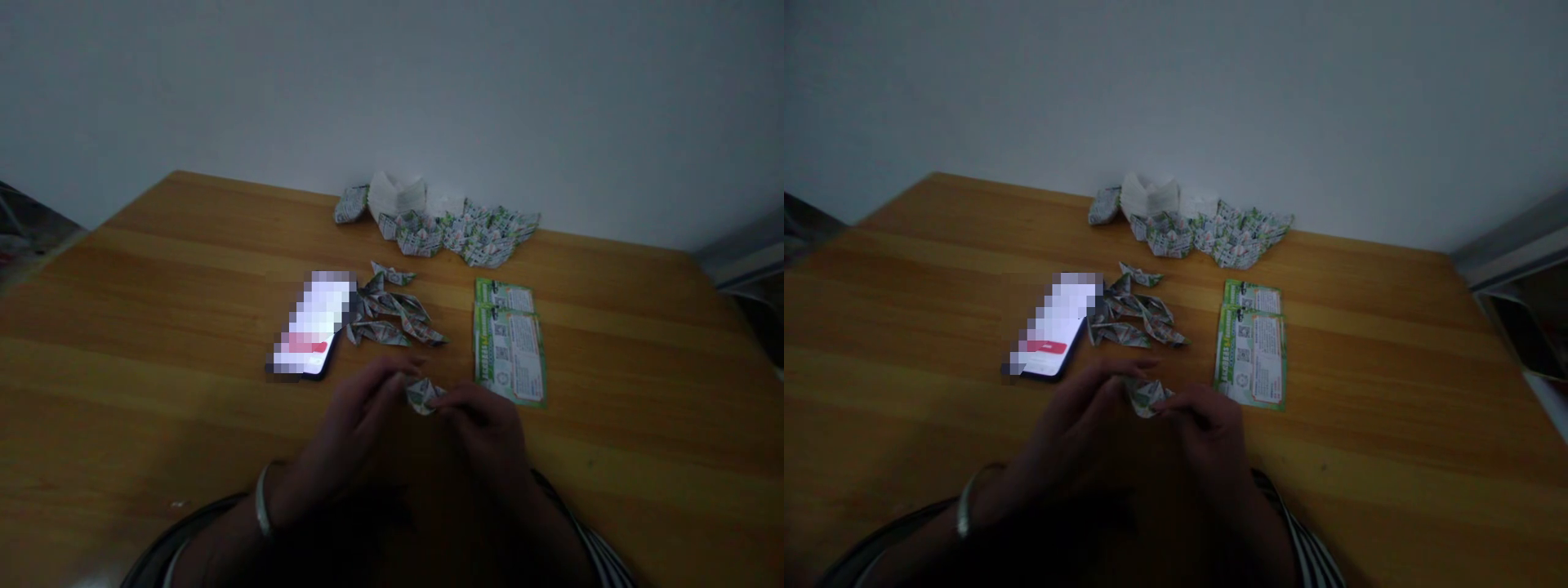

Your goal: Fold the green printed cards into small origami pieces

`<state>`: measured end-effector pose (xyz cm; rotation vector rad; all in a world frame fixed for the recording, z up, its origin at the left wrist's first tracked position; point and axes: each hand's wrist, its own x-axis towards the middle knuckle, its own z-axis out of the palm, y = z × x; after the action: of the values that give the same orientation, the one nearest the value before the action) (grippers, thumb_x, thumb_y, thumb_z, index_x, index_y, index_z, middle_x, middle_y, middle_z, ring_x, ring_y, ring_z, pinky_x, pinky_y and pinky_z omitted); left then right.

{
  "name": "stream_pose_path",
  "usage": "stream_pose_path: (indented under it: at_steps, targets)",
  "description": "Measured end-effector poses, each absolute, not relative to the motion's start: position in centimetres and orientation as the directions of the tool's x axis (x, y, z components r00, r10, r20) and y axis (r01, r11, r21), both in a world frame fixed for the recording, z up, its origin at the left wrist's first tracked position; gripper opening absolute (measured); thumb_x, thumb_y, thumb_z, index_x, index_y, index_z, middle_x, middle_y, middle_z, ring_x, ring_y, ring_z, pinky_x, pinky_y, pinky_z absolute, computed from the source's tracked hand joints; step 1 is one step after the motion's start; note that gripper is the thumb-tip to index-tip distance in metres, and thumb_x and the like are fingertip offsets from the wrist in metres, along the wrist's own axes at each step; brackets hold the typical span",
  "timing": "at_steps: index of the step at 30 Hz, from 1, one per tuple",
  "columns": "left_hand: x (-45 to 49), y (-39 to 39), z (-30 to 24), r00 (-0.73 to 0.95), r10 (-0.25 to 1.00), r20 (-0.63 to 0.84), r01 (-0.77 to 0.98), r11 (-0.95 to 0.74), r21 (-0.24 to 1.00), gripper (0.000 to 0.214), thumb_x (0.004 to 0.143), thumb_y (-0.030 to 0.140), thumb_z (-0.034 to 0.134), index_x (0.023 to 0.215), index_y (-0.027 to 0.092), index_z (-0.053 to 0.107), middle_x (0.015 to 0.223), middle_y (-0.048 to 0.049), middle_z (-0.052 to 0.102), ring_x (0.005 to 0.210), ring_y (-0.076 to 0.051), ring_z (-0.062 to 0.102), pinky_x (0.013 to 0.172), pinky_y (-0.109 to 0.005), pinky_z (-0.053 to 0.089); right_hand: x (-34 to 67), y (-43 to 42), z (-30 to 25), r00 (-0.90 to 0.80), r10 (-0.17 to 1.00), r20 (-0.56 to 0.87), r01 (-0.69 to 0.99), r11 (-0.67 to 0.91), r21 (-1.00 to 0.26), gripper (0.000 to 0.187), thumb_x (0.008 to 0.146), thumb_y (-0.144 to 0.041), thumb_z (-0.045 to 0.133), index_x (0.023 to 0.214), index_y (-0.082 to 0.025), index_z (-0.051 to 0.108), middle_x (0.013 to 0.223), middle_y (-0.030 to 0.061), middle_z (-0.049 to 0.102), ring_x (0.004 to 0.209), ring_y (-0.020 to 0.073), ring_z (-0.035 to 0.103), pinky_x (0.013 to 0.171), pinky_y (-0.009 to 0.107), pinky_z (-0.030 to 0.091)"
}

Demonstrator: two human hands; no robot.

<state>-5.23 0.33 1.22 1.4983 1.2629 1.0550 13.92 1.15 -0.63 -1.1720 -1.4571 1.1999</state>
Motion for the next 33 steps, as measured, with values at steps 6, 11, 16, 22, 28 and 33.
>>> stream_pose_path:
  at_steps: [6,11,16,22,28,33]
  targets:
    - [-6.0,0.1,1.0,0.382,0.879,0.284,0.34,-0.42,0.842,0.016,0.087,0.014,0.064,0.1,0.022,0.068,0.124,-0.0071,0.058,0.089,-0.012,0.065,0.076,-0.023,0.053,14.4,1.6,-0.5,-0.234,0.965,0.12,0.085,0.143,-0.986,0.024,0.075,-0.006,0.063,0.075,-0.025,0.077,0.067,-0.0018,0.072,0.062,0.0129,0.065,0.059,0.021,0.048]
    - [-6.0,-0.1,0.8,0.335,0.875,0.35,0.406,-0.469,0.784,0.016,0.087,0.011,0.063,0.099,0.021,0.068,0.104,-0.0064,0.063,0.094,-0.016,0.064,0.078,-0.025,0.053,14.5,1.7,-0.1,-0.306,0.936,0.171,0.073,0.202,-0.977,0.02,0.078,-0.01,0.062,0.077,-0.023,0.077,0.064,-0.0006,0.068,0.058,0.0131,0.061,0.056,0.022,0.045]
    - [-6.5,0.1,0.7,0.384,0.868,0.314,0.442,-0.472,0.763,0.016,0.089,0.012,0.06,0.097,0.022,0.069,0.094,-0.0048,0.06,0.084,-0.014,0.061,0.069,-0.023,0.05,14.8,1.8,-0.2,-0.348,0.917,0.193,0.111,0.245,-0.963,0.017,0.08,-0.013,0.06,0.077,-0.022,0.075,0.063,-0.0003,0.065,0.056,0.0138,0.059,0.053,0.023,0.043]
    - [-6.0,0.3,1.1,0.353,0.903,0.244,0.467,-0.396,0.79,0.012,0.088,0.012,0.058,0.084,0.017,0.068,0.082,-0.0036,0.055,0.074,-0.014,0.056,0.062,-0.023,0.046,14.9,1.5,-0.9,-0.394,0.858,0.329,0.217,0.435,-0.874,0.022,0.085,-0.012,0.053,0.08,-0.021,0.072,0.064,0.0008,0.064,0.057,0.0136,0.059,0.052,0.023,0.041]
    - [-5.2,0.2,1.0,0.203,0.957,0.206,0.532,-0.285,0.798,0.011,0.086,0.012,0.058,0.077,0.016,0.064,0.091,-0.0051,0.053,0.078,-0.015,0.057,0.068,-0.027,0.049,14.2,0.9,-0.8,-0.366,0.858,0.36,0.316,0.478,-0.819,0.019,0.09,-0.018,0.05,0.077,-0.02,0.064,0.066,0.0019,0.063,0.059,0.0149,0.059,0.054,0.025,0.044]
    - [-5.2,0.4,0.6,0.163,0.975,0.151,0.398,-0.205,0.894,0.007,0.081,0.012,0.066,0.082,0.018,0.068,0.12,-0.0091,0.057,0.1,-0.02,0.063,0.085,-0.034,0.052,14.4,1.0,-0.6,-0.343,0.883,0.319,0.345,0.435,-0.832,0.011,0.086,-0.024,0.063,0.075,-0.021,0.062,0.07,0.0022,0.067,0.062,0.0158,0.064,0.057,0.025,0.048]
